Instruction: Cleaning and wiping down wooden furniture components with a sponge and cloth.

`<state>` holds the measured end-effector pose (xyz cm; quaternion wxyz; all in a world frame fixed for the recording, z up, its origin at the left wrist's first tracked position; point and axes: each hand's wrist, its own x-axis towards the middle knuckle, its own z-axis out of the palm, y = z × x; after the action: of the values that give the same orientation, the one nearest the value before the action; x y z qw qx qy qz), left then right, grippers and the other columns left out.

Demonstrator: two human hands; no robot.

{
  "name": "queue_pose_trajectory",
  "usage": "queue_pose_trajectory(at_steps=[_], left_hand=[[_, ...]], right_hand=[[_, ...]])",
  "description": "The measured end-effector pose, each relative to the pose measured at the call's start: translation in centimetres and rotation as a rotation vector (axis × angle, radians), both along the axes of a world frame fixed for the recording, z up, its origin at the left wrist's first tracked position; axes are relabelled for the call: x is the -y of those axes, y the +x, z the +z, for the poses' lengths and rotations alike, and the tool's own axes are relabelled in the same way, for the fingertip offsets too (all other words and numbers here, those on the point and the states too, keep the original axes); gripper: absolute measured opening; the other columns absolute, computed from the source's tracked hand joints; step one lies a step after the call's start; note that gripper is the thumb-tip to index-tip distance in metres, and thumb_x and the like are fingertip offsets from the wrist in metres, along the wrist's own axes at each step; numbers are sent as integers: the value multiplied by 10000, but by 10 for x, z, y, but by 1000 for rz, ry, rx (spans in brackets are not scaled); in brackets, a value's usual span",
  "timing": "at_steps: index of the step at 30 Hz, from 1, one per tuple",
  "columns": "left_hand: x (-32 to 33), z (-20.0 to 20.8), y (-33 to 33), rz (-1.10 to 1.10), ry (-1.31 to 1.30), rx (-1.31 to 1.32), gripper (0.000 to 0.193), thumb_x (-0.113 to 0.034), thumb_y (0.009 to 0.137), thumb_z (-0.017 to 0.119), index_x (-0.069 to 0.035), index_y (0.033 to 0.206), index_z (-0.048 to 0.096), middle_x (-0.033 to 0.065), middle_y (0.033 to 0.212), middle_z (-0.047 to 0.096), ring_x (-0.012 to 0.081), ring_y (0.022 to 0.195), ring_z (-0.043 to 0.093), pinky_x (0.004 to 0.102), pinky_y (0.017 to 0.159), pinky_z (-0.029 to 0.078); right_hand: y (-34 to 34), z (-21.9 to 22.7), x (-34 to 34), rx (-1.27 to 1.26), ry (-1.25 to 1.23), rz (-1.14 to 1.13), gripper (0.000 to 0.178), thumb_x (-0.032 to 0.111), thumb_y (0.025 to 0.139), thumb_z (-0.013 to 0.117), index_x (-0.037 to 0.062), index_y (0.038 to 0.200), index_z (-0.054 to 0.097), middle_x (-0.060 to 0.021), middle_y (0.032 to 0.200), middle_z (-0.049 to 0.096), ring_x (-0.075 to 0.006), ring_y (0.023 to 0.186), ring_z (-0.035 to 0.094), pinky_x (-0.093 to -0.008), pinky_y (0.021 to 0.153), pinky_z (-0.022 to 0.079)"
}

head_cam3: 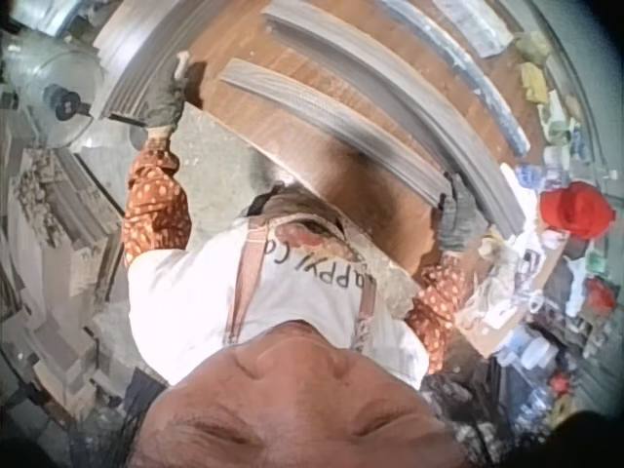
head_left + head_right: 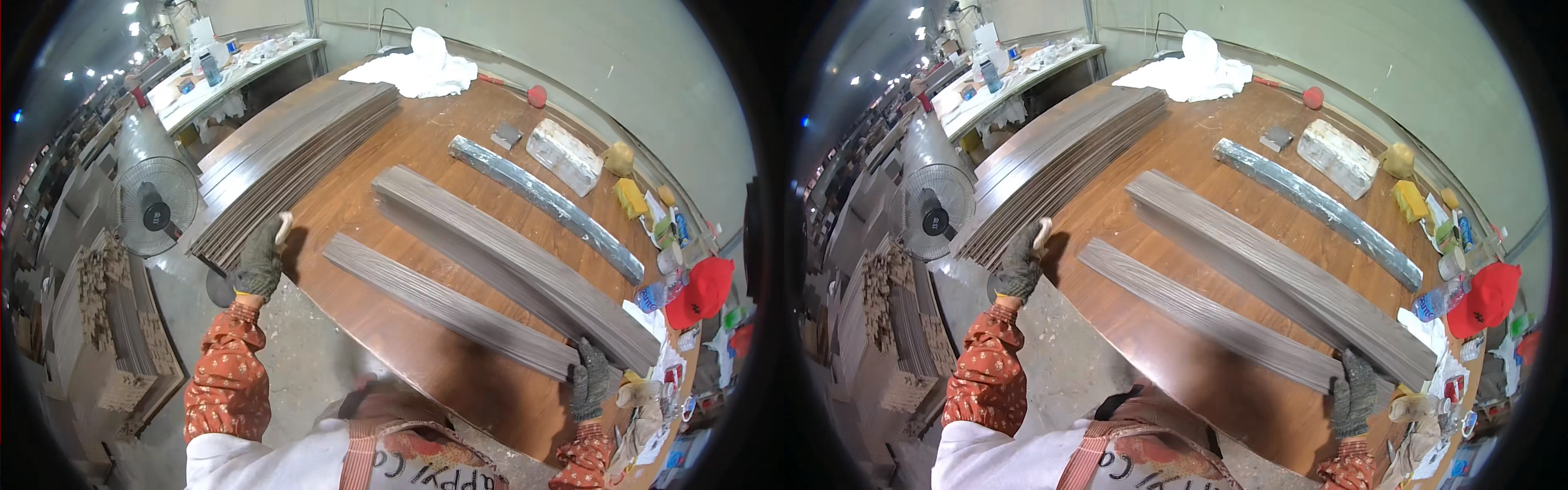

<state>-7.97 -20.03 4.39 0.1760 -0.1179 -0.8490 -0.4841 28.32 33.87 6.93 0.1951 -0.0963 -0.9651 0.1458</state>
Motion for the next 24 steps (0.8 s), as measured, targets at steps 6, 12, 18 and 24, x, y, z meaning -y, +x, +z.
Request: queue_pose_trajectory(at_steps=[6,12,18,24], left_hand=[[-60,98,-64,-170,-319,-485,566,71,747,556,-76,1294,540,155,1253,586,341,1157,559,387,976,451],[-150,96,-183,-569,-390,-565,543,35,786,526,-126,1304,544,152,1298,554,339,1216,498,414,1052,383],[-172,18,-243,-727,-562,-274,450,-26,873,502,-165,1296,562,114,1305,561,317,1220,500,399,1058,374],[-109,8,-162,-739,-436,10,327,-92,884,585,-132,1207,617,119,1204,635,271,1137,590,370,995,449]], right_hand=[[-3,-11,34,-174,83,-315,435,281,961,465,-18,1265,553,-200,1282,559,-406,1173,499,-464,1047,338],[11,-15,111,-46,84,-436,473,325,967,469,-11,1296,522,-179,1328,531,-380,1251,458,-465,1086,305],[21,-2,153,89,83,-446,468,313,980,445,-11,1313,493,-175,1328,529,-376,1252,455,-477,1079,315],[6,12,164,-4,-178,-465,435,275,983,442,-28,1290,500,-190,1265,560,-350,1175,519,-446,1033,370]])
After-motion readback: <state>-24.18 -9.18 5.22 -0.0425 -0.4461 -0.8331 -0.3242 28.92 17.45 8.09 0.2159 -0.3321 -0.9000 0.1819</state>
